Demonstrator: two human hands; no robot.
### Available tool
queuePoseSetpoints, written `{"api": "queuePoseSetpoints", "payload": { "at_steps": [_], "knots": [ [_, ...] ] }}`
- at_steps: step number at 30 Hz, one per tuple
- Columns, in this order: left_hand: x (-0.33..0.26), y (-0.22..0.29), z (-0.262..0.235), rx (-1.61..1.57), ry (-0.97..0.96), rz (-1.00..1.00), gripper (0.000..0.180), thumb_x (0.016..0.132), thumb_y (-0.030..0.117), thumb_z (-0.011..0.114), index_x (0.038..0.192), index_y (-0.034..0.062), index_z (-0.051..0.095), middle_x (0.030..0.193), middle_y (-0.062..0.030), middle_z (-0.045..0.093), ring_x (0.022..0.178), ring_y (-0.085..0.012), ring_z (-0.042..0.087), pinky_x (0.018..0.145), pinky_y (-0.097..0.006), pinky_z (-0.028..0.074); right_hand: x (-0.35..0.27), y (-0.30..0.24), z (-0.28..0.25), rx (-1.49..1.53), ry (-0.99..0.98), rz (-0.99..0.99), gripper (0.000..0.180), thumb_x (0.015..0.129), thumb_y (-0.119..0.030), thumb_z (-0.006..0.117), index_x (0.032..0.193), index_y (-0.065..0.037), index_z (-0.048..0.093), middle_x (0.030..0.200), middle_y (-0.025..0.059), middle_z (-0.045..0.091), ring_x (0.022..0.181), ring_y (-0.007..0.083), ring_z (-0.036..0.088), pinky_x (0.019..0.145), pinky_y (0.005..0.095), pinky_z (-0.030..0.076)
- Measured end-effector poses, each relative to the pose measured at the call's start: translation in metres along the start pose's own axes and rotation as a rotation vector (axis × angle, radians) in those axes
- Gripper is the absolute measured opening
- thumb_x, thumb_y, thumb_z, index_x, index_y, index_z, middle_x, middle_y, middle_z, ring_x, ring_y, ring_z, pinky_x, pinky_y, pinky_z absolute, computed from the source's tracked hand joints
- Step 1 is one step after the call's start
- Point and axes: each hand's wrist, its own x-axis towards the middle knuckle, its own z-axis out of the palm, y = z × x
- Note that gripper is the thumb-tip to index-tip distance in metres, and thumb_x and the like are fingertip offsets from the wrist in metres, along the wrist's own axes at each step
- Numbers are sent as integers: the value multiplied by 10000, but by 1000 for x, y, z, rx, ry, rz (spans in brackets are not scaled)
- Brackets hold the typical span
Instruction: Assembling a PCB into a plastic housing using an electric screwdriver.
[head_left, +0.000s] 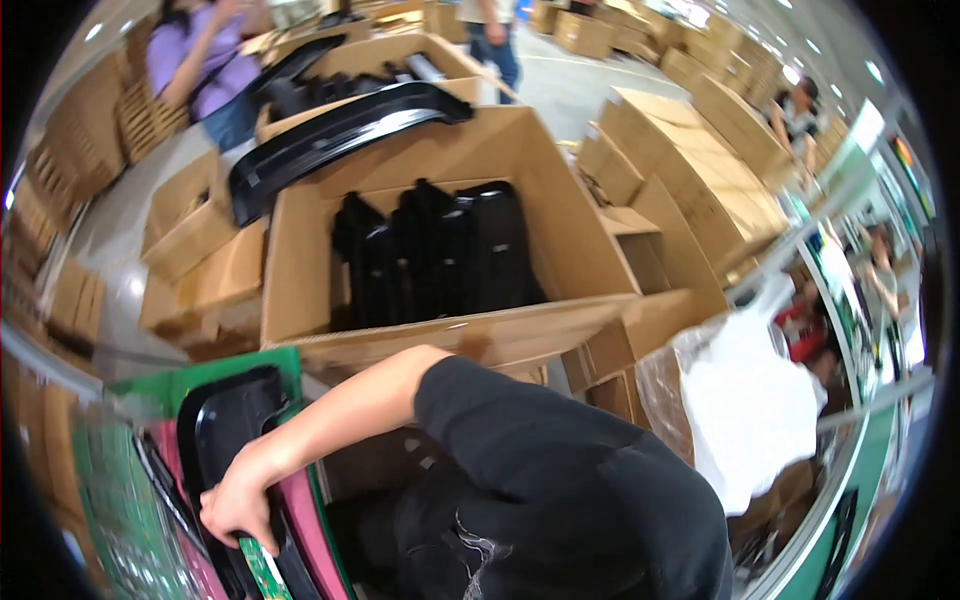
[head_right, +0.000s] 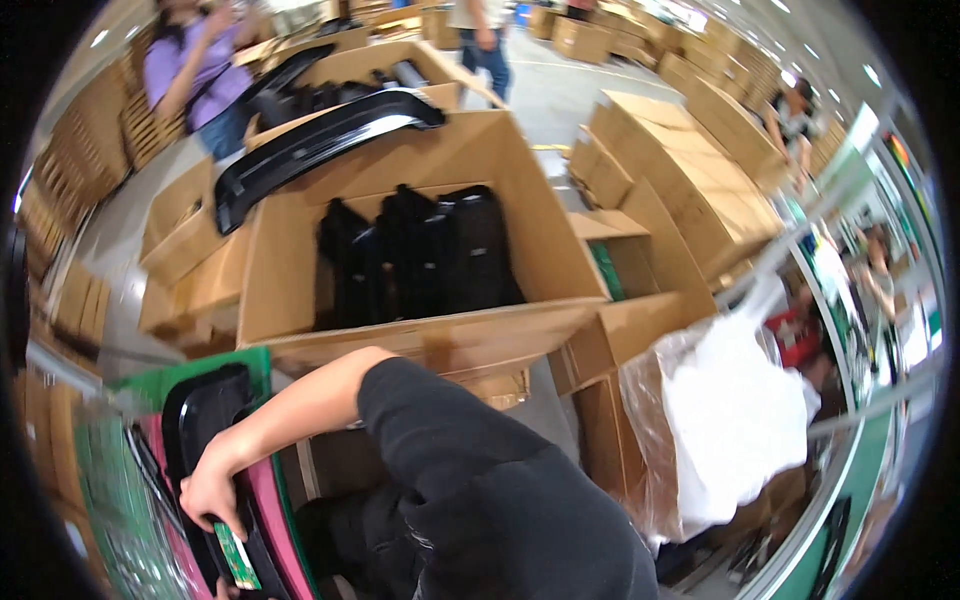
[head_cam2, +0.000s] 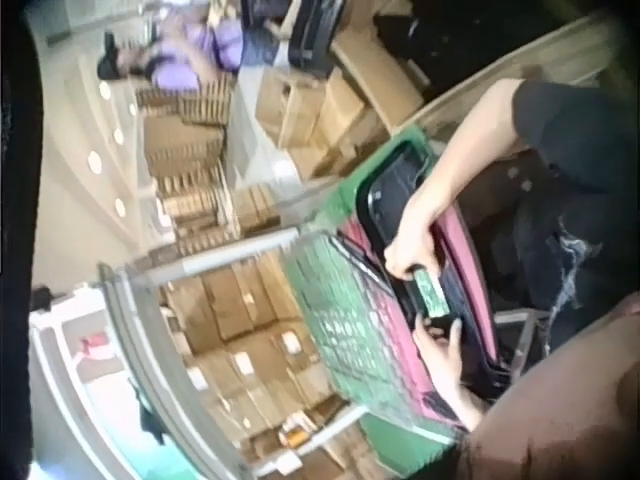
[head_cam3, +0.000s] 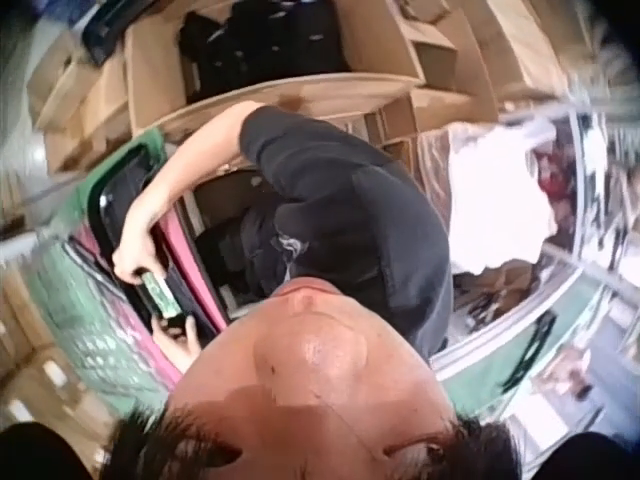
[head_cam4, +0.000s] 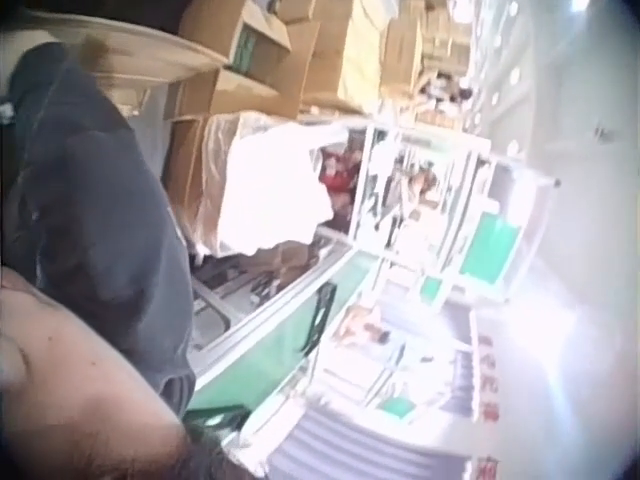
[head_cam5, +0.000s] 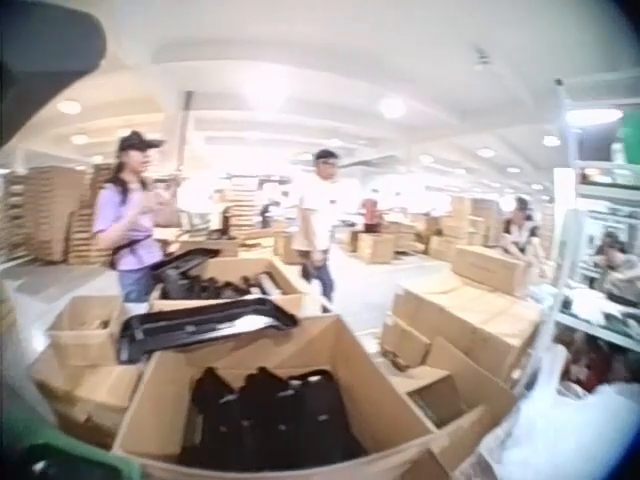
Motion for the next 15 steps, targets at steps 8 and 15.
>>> {"api": "queuePoseSetpoints", "payload": {
  "at_steps": [8, 15],
  "knots": [
    [-37, -52, -47, -65, 370, 18, 419, 873, 88, 695, 1249, -47, 569, 1014, -124, 671, 813, -172, 615, 697, -291, 514, 14, -4, -13, -62, -154, 174, 828, 584, -667, 799, 1147, -74, 671, 1192, 163, 633, 1155, 321, 546, 1023, 387, 408],
    [-40, -63, -78, -10, 348, 124, 405, 871, 87, 696, 1234, -49, 578, 1008, -126, 674, 812, -175, 617, 700, -294, 515, 12, -12, -25, 368, 75, 481, 727, 616, -568, 845, 1103, -55, 679, 1176, 116, 656, 1097, 237, 597, 943, 308, 459]
  ]
}}
